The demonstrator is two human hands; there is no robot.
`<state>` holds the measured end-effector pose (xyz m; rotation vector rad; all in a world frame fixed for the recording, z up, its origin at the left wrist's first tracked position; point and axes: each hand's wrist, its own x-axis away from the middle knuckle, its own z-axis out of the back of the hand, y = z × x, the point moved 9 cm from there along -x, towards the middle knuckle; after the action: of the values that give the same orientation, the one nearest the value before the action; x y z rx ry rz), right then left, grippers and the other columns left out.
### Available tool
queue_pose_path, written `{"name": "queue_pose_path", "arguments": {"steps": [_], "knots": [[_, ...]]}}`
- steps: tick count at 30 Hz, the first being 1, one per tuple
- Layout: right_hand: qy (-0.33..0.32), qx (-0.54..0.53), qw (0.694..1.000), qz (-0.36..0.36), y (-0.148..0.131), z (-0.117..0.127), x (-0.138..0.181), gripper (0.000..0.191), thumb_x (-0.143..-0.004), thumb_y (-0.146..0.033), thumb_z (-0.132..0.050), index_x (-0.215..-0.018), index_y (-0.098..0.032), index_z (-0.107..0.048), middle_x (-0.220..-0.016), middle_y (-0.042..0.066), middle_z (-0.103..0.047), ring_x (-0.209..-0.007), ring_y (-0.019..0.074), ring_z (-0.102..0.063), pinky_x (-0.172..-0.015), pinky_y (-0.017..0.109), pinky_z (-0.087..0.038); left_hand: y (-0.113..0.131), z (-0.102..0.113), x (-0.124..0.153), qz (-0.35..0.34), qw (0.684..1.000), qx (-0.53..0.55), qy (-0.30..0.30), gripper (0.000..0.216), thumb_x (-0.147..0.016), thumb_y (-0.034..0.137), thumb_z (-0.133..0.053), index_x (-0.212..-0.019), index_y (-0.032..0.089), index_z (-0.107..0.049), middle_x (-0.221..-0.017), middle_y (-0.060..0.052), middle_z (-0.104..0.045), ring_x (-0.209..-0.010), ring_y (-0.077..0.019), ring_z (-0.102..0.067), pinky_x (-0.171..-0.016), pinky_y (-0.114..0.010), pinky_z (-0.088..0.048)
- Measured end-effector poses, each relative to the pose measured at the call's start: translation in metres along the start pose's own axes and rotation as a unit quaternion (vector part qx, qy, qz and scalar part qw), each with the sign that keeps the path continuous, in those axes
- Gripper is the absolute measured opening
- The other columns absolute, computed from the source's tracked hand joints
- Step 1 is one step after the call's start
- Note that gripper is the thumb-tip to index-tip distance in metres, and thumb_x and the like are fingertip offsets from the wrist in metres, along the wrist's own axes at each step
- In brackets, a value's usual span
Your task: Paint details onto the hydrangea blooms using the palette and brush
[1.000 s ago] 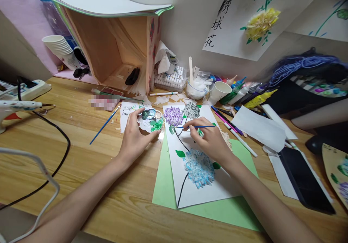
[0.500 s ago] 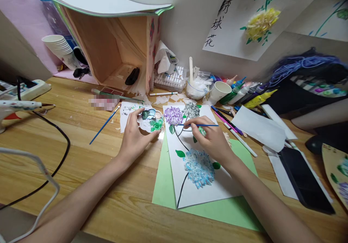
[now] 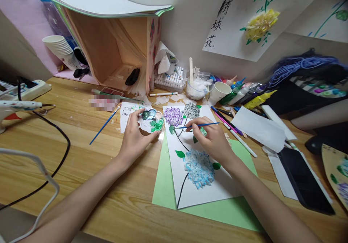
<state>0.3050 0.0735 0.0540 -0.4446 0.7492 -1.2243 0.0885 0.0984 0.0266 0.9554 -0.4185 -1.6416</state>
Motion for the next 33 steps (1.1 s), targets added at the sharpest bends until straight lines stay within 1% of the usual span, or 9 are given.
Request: {"name": "queue_pose_path", "arguments": {"steps": [9,16,17,19,21,23,27,30,33], "knots": [[-0.019,-0.014,1.000,-0.007,0.000,-0.002,-0.001,0.023,-0.091,-0.022,-0.045,-0.080,-0.020,-0.065,-0.084,0.004,-0.069,-0.084,0.0195,-0.062,-0.075,0.035,-0.047,0.004,-0.001,0.001,-0.020,1.000,0.003,-0.008,0.073,-0.065,0.032,-0.081,-0.127,0.019,-0.044,-0.126,-0.009,-0.056,-0.115,-0.0232,-0.055,-0.097,-0.038,-0.047],[-0.002,-0.024,1.000,0.005,-0.001,0.001,0.000,0.023,-0.091,-0.022,-0.046,-0.079,-0.021,-0.066,-0.084,0.004,-0.070,-0.083,0.0198,-0.064,-0.073,0.035,-0.048,0.008,-0.002,0.002,-0.024,1.000,0.003,-0.015,0.072,-0.066,0.030,-0.080,-0.128,0.020,-0.044,-0.125,-0.009,-0.056,-0.115,-0.0230,-0.055,-0.098,-0.038,-0.047],[0.013,-0.036,0.999,0.011,-0.003,0.005,0.001,0.023,-0.091,-0.022,-0.045,-0.080,-0.021,-0.065,-0.083,0.004,-0.070,-0.083,0.0195,-0.064,-0.073,0.035,-0.048,0.009,-0.002,0.002,-0.027,1.000,0.004,-0.015,0.072,-0.066,0.029,-0.080,-0.128,0.019,-0.044,-0.125,-0.009,-0.056,-0.115,-0.0233,-0.054,-0.098,-0.039,-0.046],[0.075,-0.062,0.995,0.033,-0.008,0.019,0.003,0.022,-0.093,-0.023,-0.045,-0.084,-0.022,-0.065,-0.079,0.003,-0.068,-0.081,0.0189,-0.063,-0.074,0.035,-0.047,0.009,-0.003,0.002,-0.031,0.999,0.007,-0.020,0.073,-0.066,0.028,-0.080,-0.129,0.019,-0.043,-0.126,-0.010,-0.055,-0.116,-0.0236,-0.054,-0.098,-0.039,-0.046],[0.123,-0.083,0.986,0.070,-0.016,0.029,0.008,0.022,-0.094,-0.022,-0.044,-0.088,-0.023,-0.065,-0.080,0.002,-0.068,-0.082,0.0187,-0.062,-0.076,0.035,-0.047,0.010,-0.006,0.002,-0.038,0.999,0.014,-0.031,0.075,-0.066,0.028,-0.080,-0.130,0.019,-0.042,-0.127,-0.010,-0.055,-0.115,-0.0234,-0.054,-0.096,-0.039,-0.047],[0.104,-0.088,0.984,0.114,-0.028,0.027,0.010,0.021,-0.094,-0.020,-0.044,-0.095,-0.024,-0.065,-0.087,0.003,-0.069,-0.088,0.0189,-0.061,-0.079,0.035,-0.047,0.013,-0.009,0.004,-0.052,0.997,0.025,-0.047,0.077,-0.066,0.029,-0.081,-0.131,0.020,-0.040,-0.127,-0.010,-0.054,-0.114,-0.0228,-0.055,-0.094,-0.037,-0.048],[0.013,-0.059,0.983,0.172,-0.043,0.005,0.012,0.025,-0.093,-0.016,-0.045,-0.109,-0.026,-0.062,-0.102,0.003,-0.070,-0.097,0.0192,-0.059,-0.083,0.035,-0.047,0.024,-0.013,0.008,-0.108,0.990,0.049,-0.072,0.080,-0.067,0.032,-0.080,-0.133,0.021,-0.037,-0.129,-0.010,-0.053,-0.117,-0.0237,-0.054,-0.097,-0.038,-0.047],[-0.009,-0.047,0.985,0.166,-0.042,-0.003,0.012,0.025,-0.094,-0.018,-0.045,-0.110,-0.027,-0.061,-0.104,0.003,-0.070,-0.098,0.0197,-0.060,-0.084,0.037,-0.047,0.030,-0.014,0.011,-0.134,0.986,0.056,-0.085,0.080,-0.069,0.031,-0.079,-0.135,0.023,-0.034,-0.131,-0.010,-0.052,-0.121,-0.0247,-0.052,-0.100,-0.040,-0.045],[-0.012,-0.043,0.988,0.149,-0.039,-0.002,0.011,0.024,-0.094,-0.018,-0.043,-0.109,-0.027,-0.061,-0.104,0.004,-0.069,-0.099,0.0206,-0.060,-0.085,0.038,-0.046,0.033,-0.014,0.013,-0.145,0.983,0.058,-0.091,0.080,-0.070,0.031,-0.079,-0.136,0.024,-0.033,-0.132,-0.011,-0.051,-0.124,-0.0250,-0.050,-0.103,-0.041,-0.044]]}}
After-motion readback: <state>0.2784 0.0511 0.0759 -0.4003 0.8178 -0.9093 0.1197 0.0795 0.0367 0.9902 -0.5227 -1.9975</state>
